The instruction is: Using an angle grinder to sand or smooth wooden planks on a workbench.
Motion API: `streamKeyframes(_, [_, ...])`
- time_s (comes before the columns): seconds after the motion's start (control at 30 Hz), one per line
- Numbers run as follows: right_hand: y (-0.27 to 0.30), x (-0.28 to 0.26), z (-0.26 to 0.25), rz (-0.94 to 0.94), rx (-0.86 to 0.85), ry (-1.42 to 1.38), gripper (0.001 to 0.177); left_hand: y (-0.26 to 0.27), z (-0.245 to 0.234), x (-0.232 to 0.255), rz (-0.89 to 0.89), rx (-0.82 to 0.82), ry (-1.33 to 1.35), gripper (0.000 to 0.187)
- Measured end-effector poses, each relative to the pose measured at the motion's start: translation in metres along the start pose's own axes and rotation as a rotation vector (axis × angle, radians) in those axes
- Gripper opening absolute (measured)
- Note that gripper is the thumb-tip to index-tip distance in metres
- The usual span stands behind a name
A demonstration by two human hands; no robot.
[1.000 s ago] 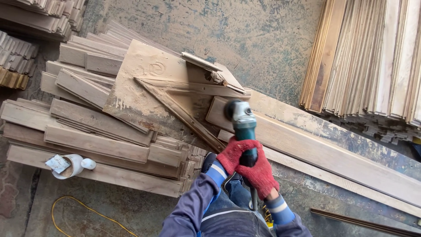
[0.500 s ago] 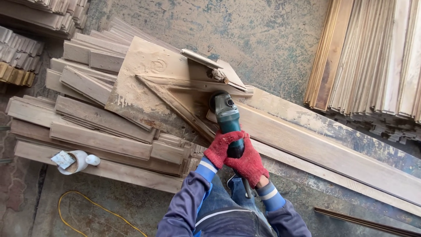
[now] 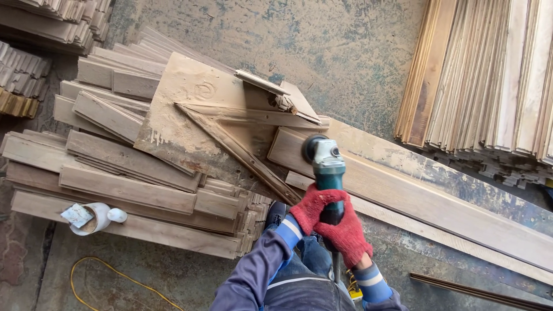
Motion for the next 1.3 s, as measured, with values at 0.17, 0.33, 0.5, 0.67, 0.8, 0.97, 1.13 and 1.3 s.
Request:
streamKeyframes(0.17, [-0.001, -0.057, 0.031, 0.161, -0.038, 0.277, 0.126, 0.009, -0.039, 0.029, -0.063, 0.305, 0.095, 0.053])
streamKeyframes(0.33, [-0.010, -0.049, 0.039, 0.106, -0.084, 0.289, 0.120, 0.011, -0.058, 0.035, 0.022, 0.367, 0.113, 0.058])
streamKeyframes(0.5, [-0.006, -0.017, 0.009, 0.129, -0.026, 0.208, 0.120, -0.001, -0.020, 0.010, -0.033, 0.348, 0.087, 0.065])
streamKeyframes(0.67, [0.017, 0.028, -0.040, 0.255, 0.090, 0.109, 0.113, -0.029, 0.029, -0.067, -0.145, 0.199, 0.107, 0.058])
streamKeyframes(0.8, [0.017, 0.091, -0.063, 0.070, 0.096, -0.135, 0.105, -0.012, 0.080, -0.067, -0.190, -0.113, -0.013, 0.056])
streamKeyframes(0.97, [0.023, 0.145, -0.074, 0.107, 0.217, -0.165, 0.087, -0.016, 0.088, -0.104, -0.253, -0.118, -0.119, 0.058])
streamKeyframes(1.13, [0.028, 0.115, -0.057, 0.101, 0.190, -0.126, 0.091, -0.001, 0.071, -0.078, -0.227, -0.097, -0.092, 0.057])
streamKeyframes(1.3, [0.019, 0.070, -0.025, 0.051, 0.089, -0.053, 0.104, 0.011, 0.031, -0.042, -0.117, -0.020, -0.022, 0.047])
Point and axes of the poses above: each hand's wrist, its own y-axis away from the middle knuckle, its own z-axis out of the palm, x = y × z, the point moved 7 cm from there along -y, towards the middle knuckle, and after that the axes turned 3 degrees about y, right-handed, at the moved point
